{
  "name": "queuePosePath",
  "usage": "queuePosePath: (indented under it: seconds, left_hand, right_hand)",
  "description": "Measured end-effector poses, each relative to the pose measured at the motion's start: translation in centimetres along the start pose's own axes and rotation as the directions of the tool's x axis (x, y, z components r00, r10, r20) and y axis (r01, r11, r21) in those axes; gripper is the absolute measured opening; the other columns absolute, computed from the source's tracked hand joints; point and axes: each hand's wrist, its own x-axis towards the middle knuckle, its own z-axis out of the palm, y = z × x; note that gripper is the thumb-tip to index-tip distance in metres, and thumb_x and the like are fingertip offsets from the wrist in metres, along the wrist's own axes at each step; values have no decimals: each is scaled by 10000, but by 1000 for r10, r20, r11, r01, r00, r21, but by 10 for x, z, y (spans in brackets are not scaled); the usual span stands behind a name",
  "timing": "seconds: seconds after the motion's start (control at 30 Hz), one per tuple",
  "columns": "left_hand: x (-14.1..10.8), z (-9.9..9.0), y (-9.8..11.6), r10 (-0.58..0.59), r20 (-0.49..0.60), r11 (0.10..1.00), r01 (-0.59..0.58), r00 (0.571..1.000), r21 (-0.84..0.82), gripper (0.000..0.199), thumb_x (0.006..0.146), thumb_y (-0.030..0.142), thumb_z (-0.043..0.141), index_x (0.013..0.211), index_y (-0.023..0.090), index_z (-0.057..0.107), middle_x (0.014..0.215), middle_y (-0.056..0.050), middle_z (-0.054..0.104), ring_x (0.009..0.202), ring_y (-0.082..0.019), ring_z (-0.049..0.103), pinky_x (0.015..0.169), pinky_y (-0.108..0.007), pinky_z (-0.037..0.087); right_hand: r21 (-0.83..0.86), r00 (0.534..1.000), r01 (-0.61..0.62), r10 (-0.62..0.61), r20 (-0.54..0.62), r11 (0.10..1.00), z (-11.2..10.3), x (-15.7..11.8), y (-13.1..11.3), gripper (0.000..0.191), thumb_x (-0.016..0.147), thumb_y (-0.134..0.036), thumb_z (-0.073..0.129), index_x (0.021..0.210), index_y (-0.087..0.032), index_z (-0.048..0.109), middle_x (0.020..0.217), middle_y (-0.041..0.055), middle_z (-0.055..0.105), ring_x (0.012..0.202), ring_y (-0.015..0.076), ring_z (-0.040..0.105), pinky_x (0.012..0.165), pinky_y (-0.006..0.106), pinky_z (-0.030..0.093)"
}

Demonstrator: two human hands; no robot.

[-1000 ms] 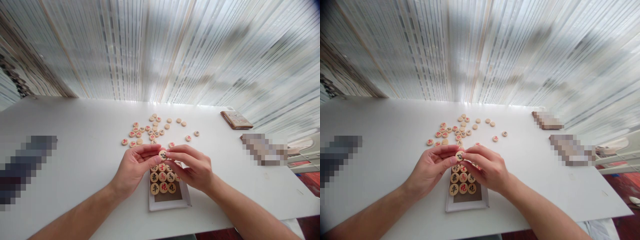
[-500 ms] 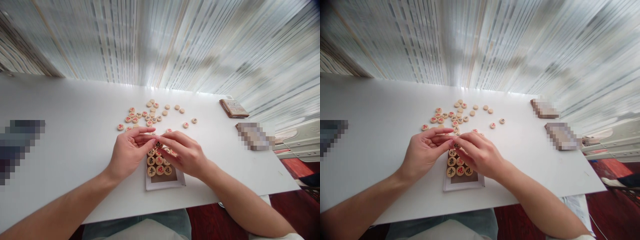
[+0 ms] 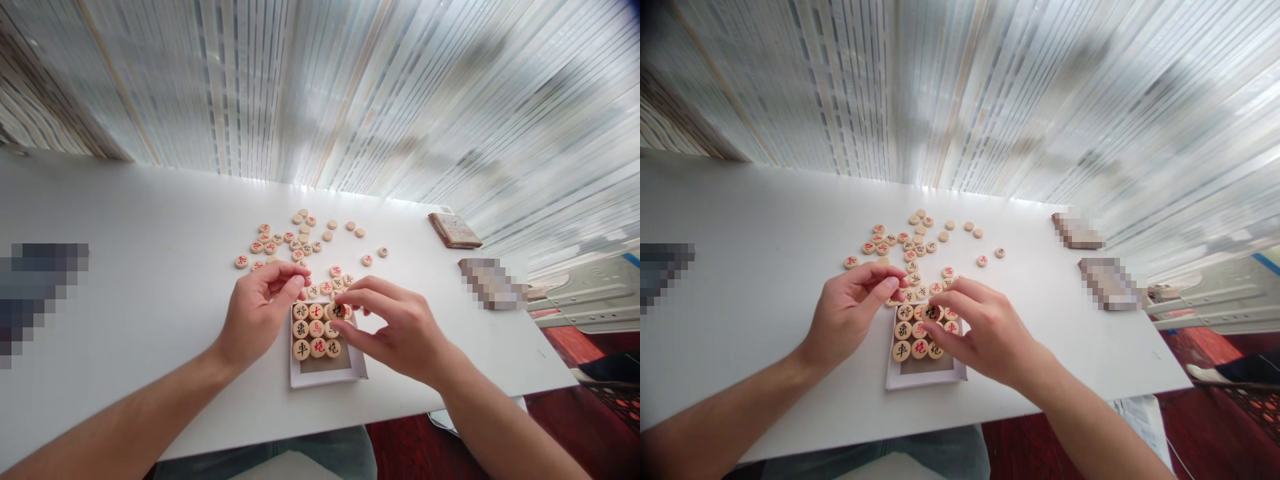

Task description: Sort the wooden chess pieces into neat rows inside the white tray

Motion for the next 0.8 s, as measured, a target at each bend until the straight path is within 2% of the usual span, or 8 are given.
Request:
queuePosePath:
  seconds: [0.13, 0.27, 0.47, 0.53, 0.67, 0.8]
  left_hand:
    - [0, -1, -4, 4, 8, 1000, -5, 1000, 30, 123, 970, 270, 717, 977, 173, 793, 904, -32, 771, 769, -147, 731, 731, -240, 610]
    - [-1, 1, -4, 18, 42, 999, -19, 999, 38, 113, 964, 262, 723, 968, 181, 801, 893, -25, 768, 748, -141, 725, 717, -238, 601]
    - [0, 0, -5, 10, 40, 999, -11, 999, 42, 111, 951, 255, 728, 965, 169, 796, 888, -31, 775, 729, -144, 728, 693, -236, 603]
    - [1, 0, -5, 11, 36, 999, -13, 999, 49, 114, 949, 256, 727, 967, 170, 799, 891, -36, 782, 752, -154, 735, 706, -242, 608]
    - [2, 2, -4, 10, 27, 998, -11, 1000, 60, 103, 938, 239, 725, 949, 172, 804, 878, -40, 791, 778, -167, 742, 715, -248, 611]
    - [2, 3, -3, 8, 20, 998, -9, 1000, 60, 104, 928, 232, 726, 947, 171, 809, 883, -46, 799, 777, -174, 747, 713, -254, 615]
  right_hand:
    - [19, 992, -119, 117, 51, 993, -5, -31, -14, 149, 969, -203, 767, 1110, -188, 720, 930, 62, 745, 730, 154, 678, 657, 261, 587]
    - [38, 974, -214, 210, 86, 976, 4, -60, -20, 200, 978, -200, 747, 1176, -187, 720, 992, 85, 740, 794, 166, 702, 557, 222, 554]
    - [11, 965, -244, 242, 101, 970, 20, -69, -18, 201, 999, -180, 689, 1198, -186, 713, 1017, 107, 742, 822, 186, 717, 456, 200, 504]
    - [-18, 964, -246, 247, 100, 969, 24, -68, -17, 181, 1006, -201, 680, 1184, -191, 714, 999, 102, 741, 802, 188, 714, 484, 216, 528]
    - [-88, 974, -208, 214, 73, 974, 31, -68, -14, 161, 1030, -248, 662, 1170, -180, 705, 954, 87, 743, 794, 209, 717, 637, 301, 603]
    - [-114, 980, -186, 193, 56, 976, 33, -69, -13, 134, 1034, -240, 667, 1151, -186, 705, 936, 75, 753, 779, 206, 722, 669, 312, 594]
